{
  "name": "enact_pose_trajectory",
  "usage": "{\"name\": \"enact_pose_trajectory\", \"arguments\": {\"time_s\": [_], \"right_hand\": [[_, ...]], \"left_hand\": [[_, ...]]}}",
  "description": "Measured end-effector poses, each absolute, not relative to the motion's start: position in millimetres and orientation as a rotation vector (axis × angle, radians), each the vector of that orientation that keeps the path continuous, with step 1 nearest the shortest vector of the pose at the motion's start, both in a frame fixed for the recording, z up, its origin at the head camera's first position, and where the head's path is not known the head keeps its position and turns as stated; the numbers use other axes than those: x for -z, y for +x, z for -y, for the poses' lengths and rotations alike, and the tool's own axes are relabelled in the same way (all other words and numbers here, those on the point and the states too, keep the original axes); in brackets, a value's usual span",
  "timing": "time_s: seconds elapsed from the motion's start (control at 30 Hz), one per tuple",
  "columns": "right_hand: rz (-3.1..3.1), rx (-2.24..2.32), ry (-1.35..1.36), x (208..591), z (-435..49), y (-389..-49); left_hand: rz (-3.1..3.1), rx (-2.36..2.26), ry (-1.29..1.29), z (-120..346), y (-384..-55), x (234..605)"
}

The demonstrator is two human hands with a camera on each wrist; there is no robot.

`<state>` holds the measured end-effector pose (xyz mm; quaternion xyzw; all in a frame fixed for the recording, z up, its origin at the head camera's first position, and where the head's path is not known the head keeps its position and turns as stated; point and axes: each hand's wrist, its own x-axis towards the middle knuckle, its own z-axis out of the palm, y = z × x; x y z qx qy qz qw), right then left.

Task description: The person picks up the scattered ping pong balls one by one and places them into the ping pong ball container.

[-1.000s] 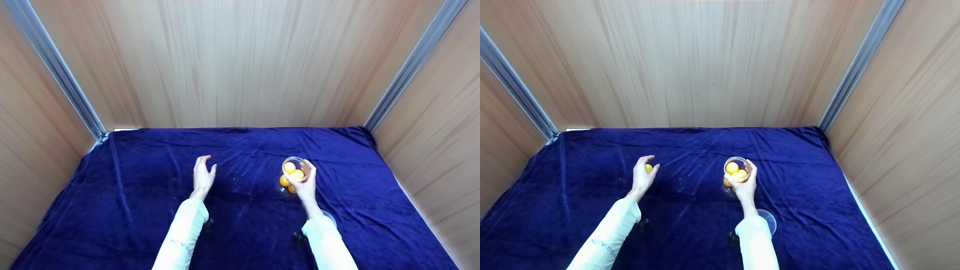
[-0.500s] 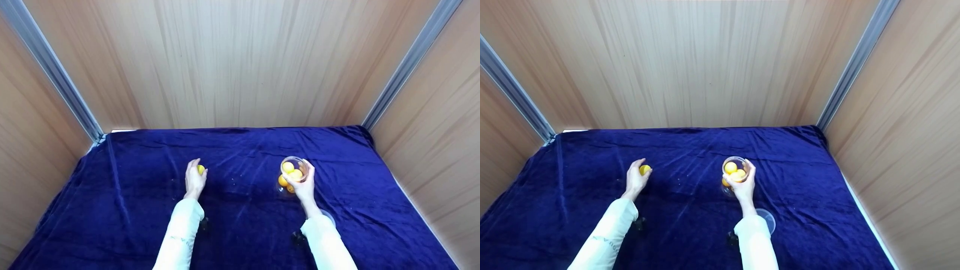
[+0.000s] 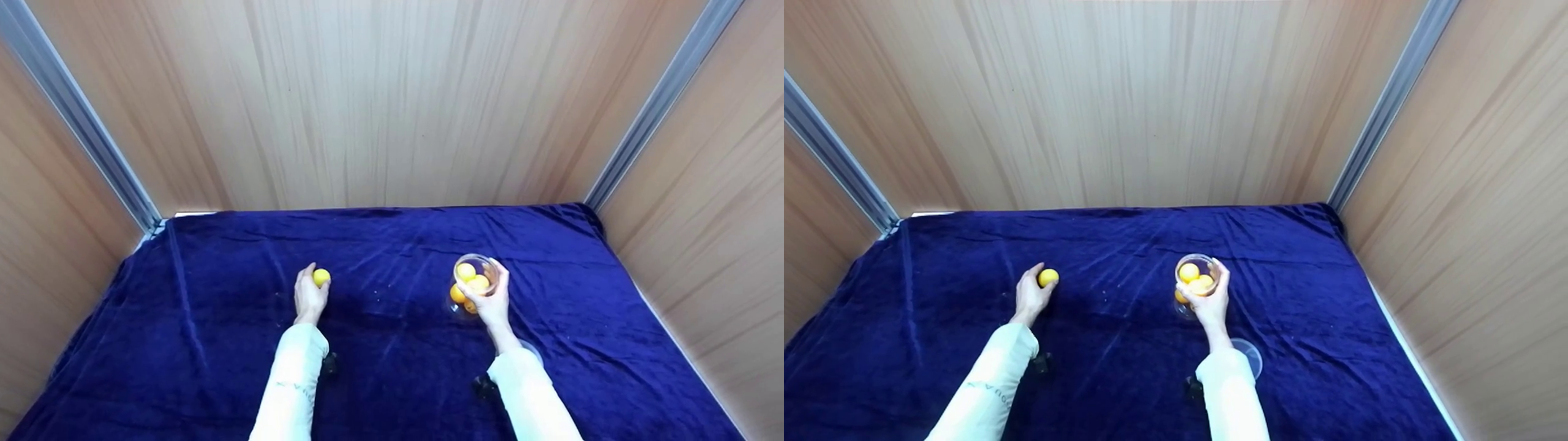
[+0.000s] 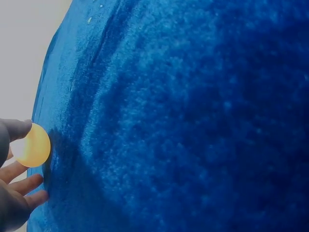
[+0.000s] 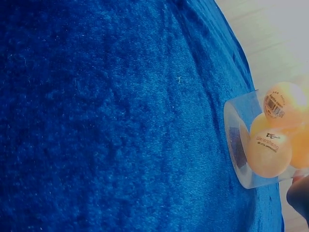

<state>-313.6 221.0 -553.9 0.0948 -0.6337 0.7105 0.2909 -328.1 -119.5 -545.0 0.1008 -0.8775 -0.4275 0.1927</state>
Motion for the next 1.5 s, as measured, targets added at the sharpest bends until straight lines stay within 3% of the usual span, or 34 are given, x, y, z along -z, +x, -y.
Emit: {"name": "enact_pose_trajectory", "arguments": {"time_s": [0.6, 1.03, 1.27, 1.5], "right_hand": [[1.67, -1.919, 0.232, 547.7, -217.0, -307.2], [1.707, -1.932, 0.175, 538.3, -218.1, -306.4], [1.657, -1.911, 0.264, 547.7, -221.3, -311.9], [1.7, -1.873, 0.272, 587.2, -235.0, -335.4]], "left_hand": [[2.357, 1.22, 0.234, 117.7, -323.2, 546.8], [2.148, 1.28, 0.046, 101.5, -321.4, 518.5], [2.094, 1.302, -0.05, 87.3, -317.0, 502.7], [2.026, 1.409, -0.144, 70.6, -308.9, 488.6]]}}
